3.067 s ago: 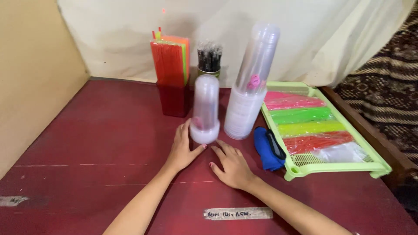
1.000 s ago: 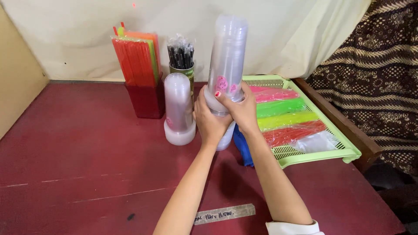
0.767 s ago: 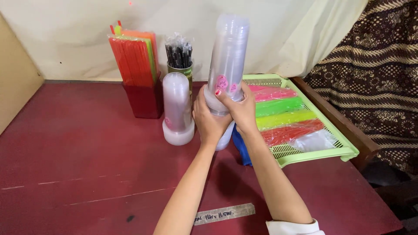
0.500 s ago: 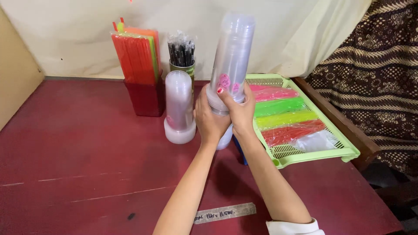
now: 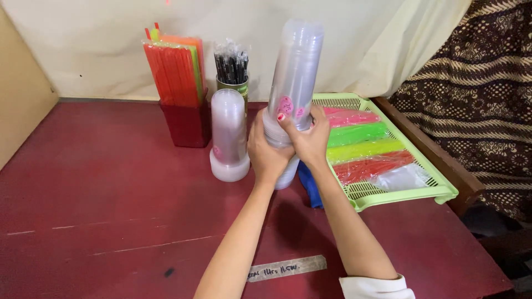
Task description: Cleaning plastic cups with a blue cloth and organizing them on a table alongside straws and other containers
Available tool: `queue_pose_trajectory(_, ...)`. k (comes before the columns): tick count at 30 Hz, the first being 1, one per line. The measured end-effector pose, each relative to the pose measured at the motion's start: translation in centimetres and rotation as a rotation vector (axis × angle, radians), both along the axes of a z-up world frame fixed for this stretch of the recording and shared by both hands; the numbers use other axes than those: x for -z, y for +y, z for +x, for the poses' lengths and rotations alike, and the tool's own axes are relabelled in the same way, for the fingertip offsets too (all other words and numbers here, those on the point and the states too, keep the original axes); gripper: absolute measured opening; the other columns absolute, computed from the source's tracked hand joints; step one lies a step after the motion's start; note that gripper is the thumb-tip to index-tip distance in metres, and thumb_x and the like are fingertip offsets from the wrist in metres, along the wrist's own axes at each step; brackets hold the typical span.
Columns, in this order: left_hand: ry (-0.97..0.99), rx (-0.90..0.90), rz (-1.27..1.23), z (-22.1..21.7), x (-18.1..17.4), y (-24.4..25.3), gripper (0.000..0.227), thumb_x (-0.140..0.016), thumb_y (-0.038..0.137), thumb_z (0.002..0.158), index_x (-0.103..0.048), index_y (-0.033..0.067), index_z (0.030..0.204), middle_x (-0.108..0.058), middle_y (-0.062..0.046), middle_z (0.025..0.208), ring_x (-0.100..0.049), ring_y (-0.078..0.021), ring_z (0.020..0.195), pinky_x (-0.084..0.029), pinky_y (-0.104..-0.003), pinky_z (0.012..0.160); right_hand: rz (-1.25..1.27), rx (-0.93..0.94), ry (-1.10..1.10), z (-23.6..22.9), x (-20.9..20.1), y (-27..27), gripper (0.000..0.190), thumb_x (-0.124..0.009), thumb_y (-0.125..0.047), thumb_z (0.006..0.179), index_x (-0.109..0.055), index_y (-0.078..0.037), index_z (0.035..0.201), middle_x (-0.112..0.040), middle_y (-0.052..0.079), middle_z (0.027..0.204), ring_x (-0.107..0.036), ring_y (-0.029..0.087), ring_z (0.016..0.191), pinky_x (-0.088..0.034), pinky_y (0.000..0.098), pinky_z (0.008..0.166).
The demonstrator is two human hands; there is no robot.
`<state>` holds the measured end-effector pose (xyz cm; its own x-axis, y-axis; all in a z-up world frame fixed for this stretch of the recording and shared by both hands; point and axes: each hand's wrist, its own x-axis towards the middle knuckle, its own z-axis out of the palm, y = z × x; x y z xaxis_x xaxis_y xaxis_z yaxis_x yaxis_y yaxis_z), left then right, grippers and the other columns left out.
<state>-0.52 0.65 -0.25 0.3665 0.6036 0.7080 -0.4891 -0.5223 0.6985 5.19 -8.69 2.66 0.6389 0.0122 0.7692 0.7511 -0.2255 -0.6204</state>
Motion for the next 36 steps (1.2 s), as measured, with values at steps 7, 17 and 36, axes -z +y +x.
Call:
queue_pose_trajectory(7, -0.026, 0.040, 0.007, -0.6, -0.5, 0.1, 0.094, -0.094, 0.040, 0.045, -0.061, 0.0149, 0.130, -0.070, -0.016, 0.116, -0.068, -0.0434, 0.109, -0.054, -0.056, 0.091, -0.141, -0.032, -0.084, 1.5, -0.7, -1.8, 0.042, -0.100, -0.037, 0.069, -0.071, -0.011, 0.081, -0.064, 0.007, 0.084, -0.066, 0.031, 0.089, -0.035, 0.0419, 0.110)
queue_pose_trajectory(17, 0.095, -0.124, -0.001, -1.7, -1.1, -1.7, 0.091, -0.090, 0.038, 0.046, -0.054, 0.0151, 0.127, -0.063, -0.010, 0.112, -0.067, -0.0393, 0.103, -0.055, -0.056, 0.084, -0.137, -0.317, 0.154, -3.4, -4.9, -1.6, 0.077, -0.087, -0.018, 0.083, -0.037, 0.002, 0.138, -0.059, 0.031, 0.126, -0.054, 0.042, 0.126, -0.036, 0.0553, 0.115)
queue_pose_trajectory(36, 0.309, 0.192, -0.194, -2.7, -3.4, -1.1, 0.099, -0.094, 0.039, 0.041, -0.058, 0.0259, 0.132, -0.073, -0.010, 0.117, -0.069, -0.0414, 0.113, -0.058, -0.052, 0.095, -0.149, -0.120, 0.064, -4.3, -7.6, -1.6, 0.081, -0.098, -0.030, 0.060, -0.048, -0.010, 0.121, -0.066, 0.027, 0.110, -0.064, 0.053, 0.112, -0.050, 0.0645, 0.092)
